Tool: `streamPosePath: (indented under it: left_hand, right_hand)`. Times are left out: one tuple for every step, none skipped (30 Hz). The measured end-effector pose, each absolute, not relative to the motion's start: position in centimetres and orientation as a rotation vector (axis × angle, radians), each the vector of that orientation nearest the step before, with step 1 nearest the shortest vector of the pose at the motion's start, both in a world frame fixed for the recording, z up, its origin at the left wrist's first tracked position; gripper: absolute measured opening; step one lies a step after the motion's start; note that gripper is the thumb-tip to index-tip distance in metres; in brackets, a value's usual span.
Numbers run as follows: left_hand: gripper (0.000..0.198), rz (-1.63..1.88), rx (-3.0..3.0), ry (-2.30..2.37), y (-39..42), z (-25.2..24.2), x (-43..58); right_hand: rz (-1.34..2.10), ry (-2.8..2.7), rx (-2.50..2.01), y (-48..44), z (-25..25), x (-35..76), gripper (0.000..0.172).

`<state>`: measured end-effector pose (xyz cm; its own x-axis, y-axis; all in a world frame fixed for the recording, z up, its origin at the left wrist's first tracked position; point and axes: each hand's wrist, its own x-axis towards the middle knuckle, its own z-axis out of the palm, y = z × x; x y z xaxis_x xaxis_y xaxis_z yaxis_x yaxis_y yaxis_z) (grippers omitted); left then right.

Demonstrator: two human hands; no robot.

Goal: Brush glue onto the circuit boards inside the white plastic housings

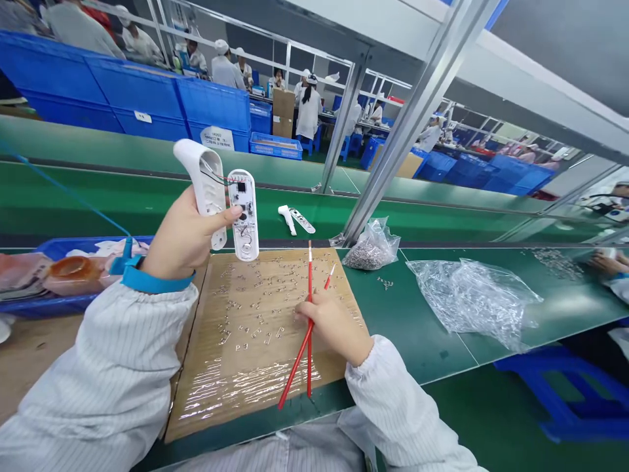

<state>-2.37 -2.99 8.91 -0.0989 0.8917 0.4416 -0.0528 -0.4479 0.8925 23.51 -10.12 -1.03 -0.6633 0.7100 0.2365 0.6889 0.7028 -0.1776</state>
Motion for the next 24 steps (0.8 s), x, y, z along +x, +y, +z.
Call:
streamPosePath:
  left_hand:
    - [0.044,1.656,1.408,0.918,-3.1,9.1,-2.3]
    - [0.043,1.665,1.376,0.886,-3.2,9.2,-2.3]
    - [0.043,1.671,1.349,0.863,-3.3,9.3,-2.4]
    - [0.044,1.678,1.329,0.843,-3.3,9.4,-2.4]
    - [0.045,1.690,1.314,0.825,-3.2,9.4,-2.4]
    - [0.046,1.700,1.304,0.807,-3.2,9.4,-2.5]
    - [0.047,1.705,1.295,0.790,-3.1,9.4,-2.5]
    - [0.048,1.707,1.281,0.776,-3.1,9.4,-2.5]
    - [0.048,1.706,1.262,0.766,-3.1,9.4,-2.5]
    - [0.048,1.704,1.240,0.763,-3.1,9.4,-2.5]
    - [0.048,1.702,1.218,0.764,-3.1,9.5,-2.5]
    - [0.047,1.699,1.198,0.767,-3.1,9.6,-2.5]
    - [0.046,1.696,1.183,0.769,-3.1,9.6,-2.4]
    - [0.045,1.690,1.171,0.769,-3.2,9.7,-2.4]
    - [0.044,1.682,1.163,0.766,-3.2,9.7,-2.4]
    - [0.043,1.676,1.157,0.761,-3.2,9.7,-2.3]
    - [0.042,1.670,1.155,0.749,-3.2,9.6,-2.3]
    - [0.042,1.665,1.153,0.733,-3.2,9.6,-2.3]
    - [0.041,1.662,1.148,0.718,-3.1,9.5,-2.3]
    - [0.040,1.660,1.136,0.708,-3.1,9.4,-2.2]
    - [0.038,1.661,1.114,0.706,-3.0,9.2,-2.1]
    - [0.037,1.662,1.081,0.709,-3.0,9.1,-2.0]
    - [0.035,1.667,1.040,0.715,-2.9,9.0,-1.9]
    - [0.034,1.674,0.997,0.719,-2.9,9.0,-1.7]
  right_hand:
    - [0.088,-2.616,-1.145,-10.0,-0.9,23.4,0.019]
    - [0.074,-2.613,-1.177,-9.8,-0.7,23.1,0.020]
    - [0.066,-2.622,-1.198,-9.6,-0.6,22.8,0.020]
    - [0.067,-2.641,-1.205,-9.4,-0.4,22.4,0.020]
    - [0.075,-2.668,-1.202,-9.1,-0.3,21.8,0.019]
    - [0.090,-2.698,-1.192,-8.9,-0.3,21.2,0.017]
    - [0.106,-2.726,-1.181,-8.7,-0.4,20.5,0.016]
    - [0.125,-2.753,-1.170,-8.5,-0.5,19.9,0.015]
    - [0.143,-2.776,-1.161,-8.3,-0.7,19.4,0.013]
    - [0.158,-2.794,-1.155,-8.1,-0.9,19.0,0.012]
    - [0.169,-2.809,-1.151,-8.0,-1.2,18.7,0.010]
    - [0.178,-2.821,-1.150,-7.8,-1.4,18.5,0.010]
    - [0.185,-2.830,-1.149,-7.7,-1.7,18.4,0.009]
    - [0.192,-2.837,-1.147,-7.6,-1.9,18.3,0.009]
    - [0.198,-2.840,-1.146,-7.6,-2.1,18.2,0.010]
    - [0.204,-2.839,-1.145,-7.5,-2.2,18.2,0.010]
    - [0.211,-2.835,-1.142,-7.5,-2.3,18.1,0.010]
    - [0.218,-2.825,-1.141,-7.5,-2.3,18.1,0.010]
    - [0.223,-2.809,-1.142,-7.6,-2.2,18.2,0.010]
    - [0.226,-2.783,-1.147,-7.6,-2.1,18.3,0.010]
    - [0.227,-2.747,-1.157,-7.7,-1.9,18.5,0.010]
    - [0.228,-2.700,-1.166,-7.7,-1.7,18.8,0.010]
    - [0.232,-2.647,-1.172,-7.8,-1.4,19.2,0.010]
    - [0.238,-2.588,-1.175,-7.8,-1.0,19.7,0.010]
